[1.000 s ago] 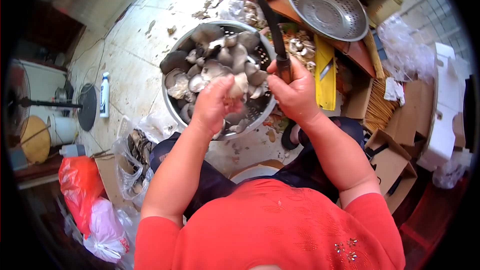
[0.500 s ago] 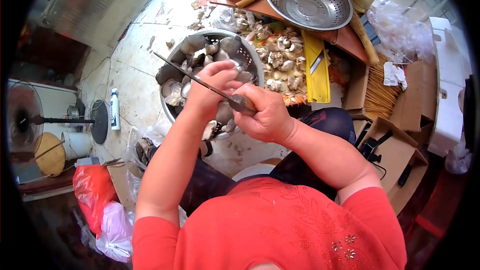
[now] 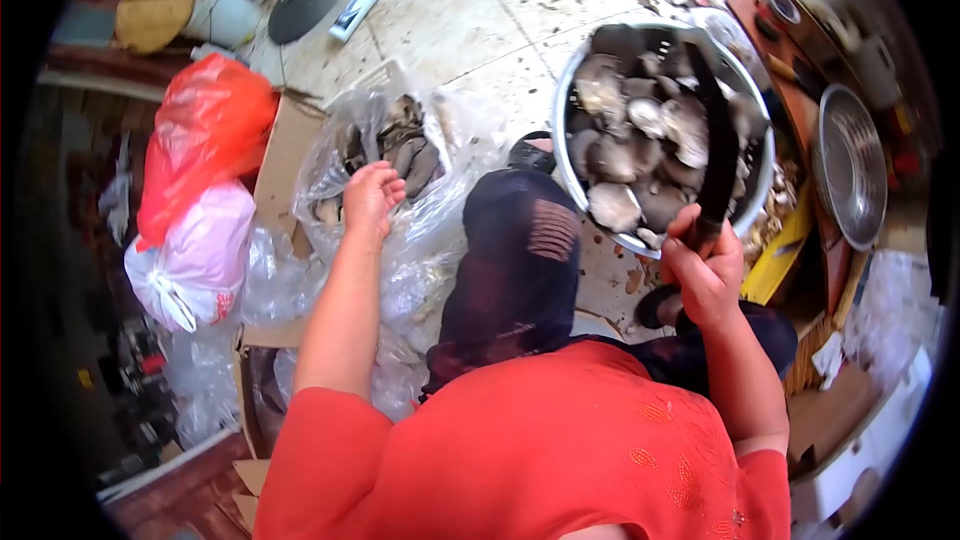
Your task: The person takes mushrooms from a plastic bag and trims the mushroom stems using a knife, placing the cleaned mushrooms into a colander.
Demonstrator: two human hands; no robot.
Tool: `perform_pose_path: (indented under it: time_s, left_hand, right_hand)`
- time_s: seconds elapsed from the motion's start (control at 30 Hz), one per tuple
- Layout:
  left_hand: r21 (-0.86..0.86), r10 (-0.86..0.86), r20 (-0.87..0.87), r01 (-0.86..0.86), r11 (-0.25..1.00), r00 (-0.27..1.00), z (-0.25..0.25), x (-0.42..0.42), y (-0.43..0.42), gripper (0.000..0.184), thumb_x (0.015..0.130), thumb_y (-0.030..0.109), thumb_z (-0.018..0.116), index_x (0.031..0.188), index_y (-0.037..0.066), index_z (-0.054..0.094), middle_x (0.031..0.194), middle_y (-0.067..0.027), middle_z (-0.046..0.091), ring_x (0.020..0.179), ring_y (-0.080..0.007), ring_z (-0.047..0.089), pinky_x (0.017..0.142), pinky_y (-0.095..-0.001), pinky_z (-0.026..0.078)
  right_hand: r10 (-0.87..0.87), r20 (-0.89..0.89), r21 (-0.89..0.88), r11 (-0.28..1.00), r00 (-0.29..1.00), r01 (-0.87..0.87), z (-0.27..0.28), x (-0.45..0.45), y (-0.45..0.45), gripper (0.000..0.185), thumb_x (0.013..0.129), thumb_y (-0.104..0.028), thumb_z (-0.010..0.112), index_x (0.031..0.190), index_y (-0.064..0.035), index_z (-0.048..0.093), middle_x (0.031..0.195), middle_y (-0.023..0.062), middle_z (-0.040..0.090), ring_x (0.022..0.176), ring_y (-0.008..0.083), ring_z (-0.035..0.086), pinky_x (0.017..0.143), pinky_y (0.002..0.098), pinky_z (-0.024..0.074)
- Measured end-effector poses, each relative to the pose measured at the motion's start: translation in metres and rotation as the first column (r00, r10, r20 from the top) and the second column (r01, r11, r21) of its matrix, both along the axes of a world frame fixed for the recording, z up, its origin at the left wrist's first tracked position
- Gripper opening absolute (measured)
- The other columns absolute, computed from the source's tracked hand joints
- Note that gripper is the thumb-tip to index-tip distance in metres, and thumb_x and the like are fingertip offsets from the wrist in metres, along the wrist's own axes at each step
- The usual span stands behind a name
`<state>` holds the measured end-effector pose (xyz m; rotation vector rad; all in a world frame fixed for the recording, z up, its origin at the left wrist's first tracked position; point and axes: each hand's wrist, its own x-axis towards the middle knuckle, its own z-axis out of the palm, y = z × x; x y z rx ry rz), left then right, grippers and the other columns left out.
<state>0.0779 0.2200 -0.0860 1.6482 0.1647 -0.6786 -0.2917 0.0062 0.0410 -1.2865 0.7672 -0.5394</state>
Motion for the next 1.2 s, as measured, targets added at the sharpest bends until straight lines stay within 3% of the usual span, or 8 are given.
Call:
perform_pose_path:
  time_s: [0.17,0.3,0.37,0.57,0.83,0.9,1.07,1.2]
  left_hand:
    - [0.142,0.064,0.11,-0.079,0.987,0.992,-0.076,0.015,0.035,0.028,0.081,0.007,0.06,0.107,-0.001,0.062,0.086,-0.0061,0.064,0.07,-0.0132,0.061,0.059,-0.0272,0.052]
    - [0.446,-0.235,0.457,0.008,0.895,0.858,-0.116,0.045,0.037,0.034,0.078,0.007,0.059,0.11,-0.002,0.065,0.096,-0.0092,0.066,0.08,-0.0202,0.063,0.077,-0.033,0.05]
    - [0.714,-0.51,0.329,0.144,0.685,0.795,-0.086,0.055,0.022,0.046,0.075,0.012,0.059,0.119,-0.001,0.058,0.12,-0.02,0.059,0.113,-0.0338,0.055,0.098,-0.0403,0.042]
    - [0.687,-0.518,0.651,-0.139,0.714,0.554,-0.07,0.135,0.026,0.064,0.074,0.013,0.061,0.134,0.002,0.043,0.136,-0.0243,0.043,0.125,-0.0361,0.045,0.104,-0.0402,0.038]
    - [0.732,-0.552,0.535,-0.026,0.681,0.64,-0.058,0.175,0.016,0.055,0.071,0.023,0.069,0.12,0.001,0.056,0.113,-0.0191,0.063,0.107,-0.032,0.06,0.093,-0.0381,0.047]
    - [0.883,-0.711,0.333,0.059,0.465,0.62,-0.063,0.17,0.009,0.051,0.071,0.025,0.069,0.115,0.001,0.06,0.115,-0.0217,0.061,0.107,-0.0341,0.059,0.092,-0.0399,0.047]
    - [0.945,-0.784,0.201,0.096,0.314,0.588,-0.094,0.175,-0.001,0.047,0.071,0.025,0.068,0.113,0.006,0.063,0.112,-0.0222,0.063,0.105,-0.0367,0.059,0.092,-0.0415,0.047]
    - [0.777,-0.589,0.253,0.201,0.596,0.768,-0.089,0.182,-0.014,0.041,0.075,0.028,0.064,0.105,-0.001,0.065,0.105,-0.0209,0.067,0.101,-0.0355,0.061,0.088,-0.0386,0.047]
  right_hand:
    - [0.192,0.144,0.191,0.957,0.971,-0.218,0.029,0.058,0.024,0.009,0.083,0.002,0.06,0.088,0.0008,0.053,0.066,0.0034,0.056,0.056,0.0096,0.056,0.052,0.0218,0.044]
    - [0.343,0.191,0.258,0.886,0.92,-0.384,0.036,0.095,0.038,0.013,0.083,0.004,0.063,0.091,-0.0002,0.054,0.07,0.0037,0.058,0.057,0.0088,0.056,0.053,0.0216,0.0441]
    - [0.338,0.179,0.328,0.865,0.924,-0.38,0.027,0.104,0.046,0.015,0.083,0.004,0.062,0.094,-0.0012,0.053,0.07,0.0032,0.057,0.057,0.0082,0.056,0.052,0.0215,0.0436]
    - [0.395,0.152,0.325,0.846,0.906,-0.423,0.02,0.113,0.043,0.017,0.084,0.004,0.061,0.097,-0.0021,0.053,0.071,0.0022,0.057,0.057,0.0067,0.055,0.051,0.0213,0.0425]
    - [0.416,0.133,0.311,0.844,0.899,-0.437,0.018,0.116,0.039,0.019,0.082,0.007,0.063,0.097,-0.0013,0.053,0.07,0.0028,0.057,0.056,0.0071,0.055,0.051,0.0216,0.043]
    - [0.376,0.113,0.373,0.842,0.92,-0.39,0.022,0.114,0.038,0.019,0.082,0.007,0.063,0.096,-0.001,0.053,0.07,0.0027,0.057,0.056,0.0074,0.055,0.051,0.0219,0.0435]
    - [0.387,0.088,0.34,0.855,0.918,-0.393,0.018,0.112,0.034,0.023,0.079,0.007,0.066,0.097,-0.0001,0.055,0.076,0.0042,0.059,0.062,0.0096,0.057,0.055,0.0232,0.0459]
    - [0.229,0.012,0.398,0.892,0.973,-0.215,0.024,0.117,0.041,0.018,0.073,0.004,0.07,0.086,-0.0016,0.059,0.079,0.006,0.061,0.068,0.0127,0.058,0.06,0.0254,0.0455]
